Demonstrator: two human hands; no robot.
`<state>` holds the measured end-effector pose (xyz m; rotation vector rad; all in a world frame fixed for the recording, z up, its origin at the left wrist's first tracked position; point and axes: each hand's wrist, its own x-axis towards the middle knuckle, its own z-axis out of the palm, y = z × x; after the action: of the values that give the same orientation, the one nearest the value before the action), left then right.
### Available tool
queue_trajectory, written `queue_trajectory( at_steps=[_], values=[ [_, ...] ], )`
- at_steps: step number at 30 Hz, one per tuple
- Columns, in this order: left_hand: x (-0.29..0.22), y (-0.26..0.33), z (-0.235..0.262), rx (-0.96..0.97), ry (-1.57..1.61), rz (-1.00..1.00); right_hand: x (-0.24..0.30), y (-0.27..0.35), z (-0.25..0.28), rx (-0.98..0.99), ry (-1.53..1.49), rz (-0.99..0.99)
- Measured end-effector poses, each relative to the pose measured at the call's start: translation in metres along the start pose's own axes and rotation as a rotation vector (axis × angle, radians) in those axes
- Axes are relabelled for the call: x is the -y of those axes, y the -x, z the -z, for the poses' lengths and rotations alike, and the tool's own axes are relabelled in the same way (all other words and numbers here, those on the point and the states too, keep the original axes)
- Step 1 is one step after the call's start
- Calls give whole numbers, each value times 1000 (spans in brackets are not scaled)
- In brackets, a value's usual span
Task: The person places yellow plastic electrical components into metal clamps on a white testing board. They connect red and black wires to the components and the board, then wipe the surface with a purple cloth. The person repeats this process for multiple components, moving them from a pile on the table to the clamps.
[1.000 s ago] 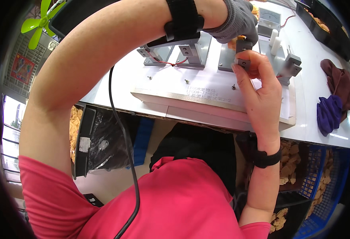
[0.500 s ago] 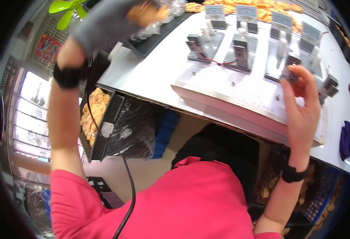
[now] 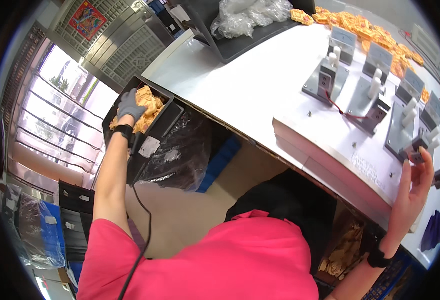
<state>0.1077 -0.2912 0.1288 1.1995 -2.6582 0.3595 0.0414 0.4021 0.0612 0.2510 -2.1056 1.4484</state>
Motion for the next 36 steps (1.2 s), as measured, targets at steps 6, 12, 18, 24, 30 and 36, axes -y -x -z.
queue_trajectory(
  at_steps=[6,12,18,24,30,36],
  values=[
    [-95,75,-35,-95,531,-522,-4,2,10,-8,107,-50],
    [-43,36,-38,13,395,-195,-2,2,14,-19,205,-49],
    [64,-45,-35,876,-98,-83,-16,-2,23,-17,259,-42],
    [48,-58,-35,839,-193,10,-11,-2,33,-37,327,-76],
    [129,-95,-70,572,-139,137,-22,-2,37,-30,327,-82],
    [87,-85,-52,139,207,-250,-4,4,32,-76,360,-55]
  ],
)
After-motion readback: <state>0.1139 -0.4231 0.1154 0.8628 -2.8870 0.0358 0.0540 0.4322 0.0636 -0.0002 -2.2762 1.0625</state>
